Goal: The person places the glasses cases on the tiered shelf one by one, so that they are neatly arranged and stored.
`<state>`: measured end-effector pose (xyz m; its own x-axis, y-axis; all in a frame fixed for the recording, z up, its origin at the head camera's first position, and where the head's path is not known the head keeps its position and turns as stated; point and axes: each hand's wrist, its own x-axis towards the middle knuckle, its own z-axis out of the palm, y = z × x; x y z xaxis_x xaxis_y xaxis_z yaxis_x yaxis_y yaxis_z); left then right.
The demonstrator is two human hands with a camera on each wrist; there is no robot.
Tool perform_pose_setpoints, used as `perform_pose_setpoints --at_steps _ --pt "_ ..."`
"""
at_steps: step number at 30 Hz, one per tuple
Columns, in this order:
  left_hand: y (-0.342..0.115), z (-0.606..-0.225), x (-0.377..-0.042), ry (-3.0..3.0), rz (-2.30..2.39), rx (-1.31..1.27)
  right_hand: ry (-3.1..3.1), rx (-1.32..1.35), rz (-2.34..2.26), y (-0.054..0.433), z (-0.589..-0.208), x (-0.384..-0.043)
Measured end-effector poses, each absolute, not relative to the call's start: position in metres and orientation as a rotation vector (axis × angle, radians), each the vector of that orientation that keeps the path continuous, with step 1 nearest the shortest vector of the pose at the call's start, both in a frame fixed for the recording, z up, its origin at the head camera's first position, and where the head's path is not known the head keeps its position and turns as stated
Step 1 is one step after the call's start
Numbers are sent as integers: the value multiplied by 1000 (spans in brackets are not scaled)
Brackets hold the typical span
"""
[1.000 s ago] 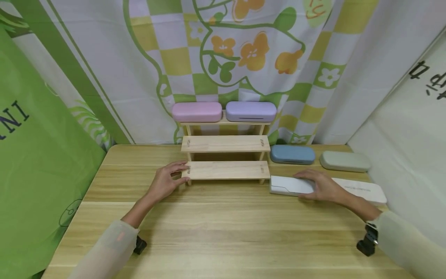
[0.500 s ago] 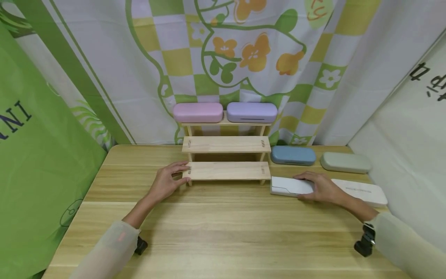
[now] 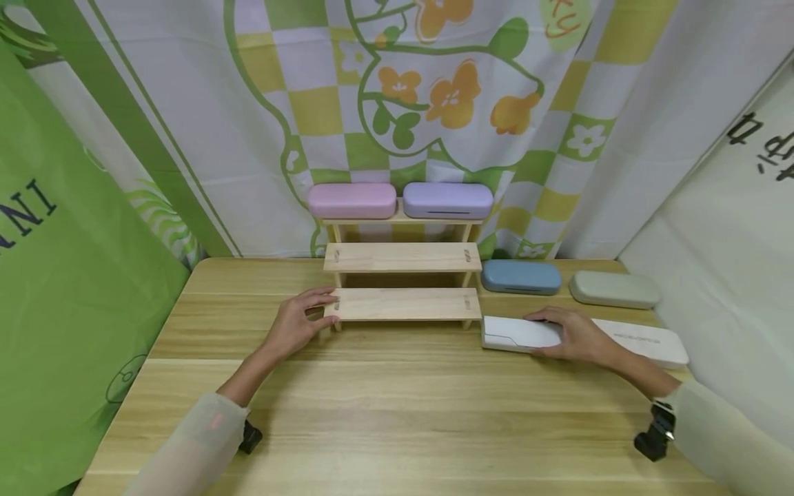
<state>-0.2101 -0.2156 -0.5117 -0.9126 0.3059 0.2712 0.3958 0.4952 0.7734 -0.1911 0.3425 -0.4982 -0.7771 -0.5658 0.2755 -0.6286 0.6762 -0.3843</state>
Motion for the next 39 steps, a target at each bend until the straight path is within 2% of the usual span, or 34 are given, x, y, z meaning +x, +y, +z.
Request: perform_pose_setpoints --at_steps 21,39 --pt "-215 -514 -212 -2636 -1383 -605 -2758 989 678 340 -448 -188" --pt "-214 -510 -209 -2630 -1441 -612 -2645 1143 769 317 -427 -201"
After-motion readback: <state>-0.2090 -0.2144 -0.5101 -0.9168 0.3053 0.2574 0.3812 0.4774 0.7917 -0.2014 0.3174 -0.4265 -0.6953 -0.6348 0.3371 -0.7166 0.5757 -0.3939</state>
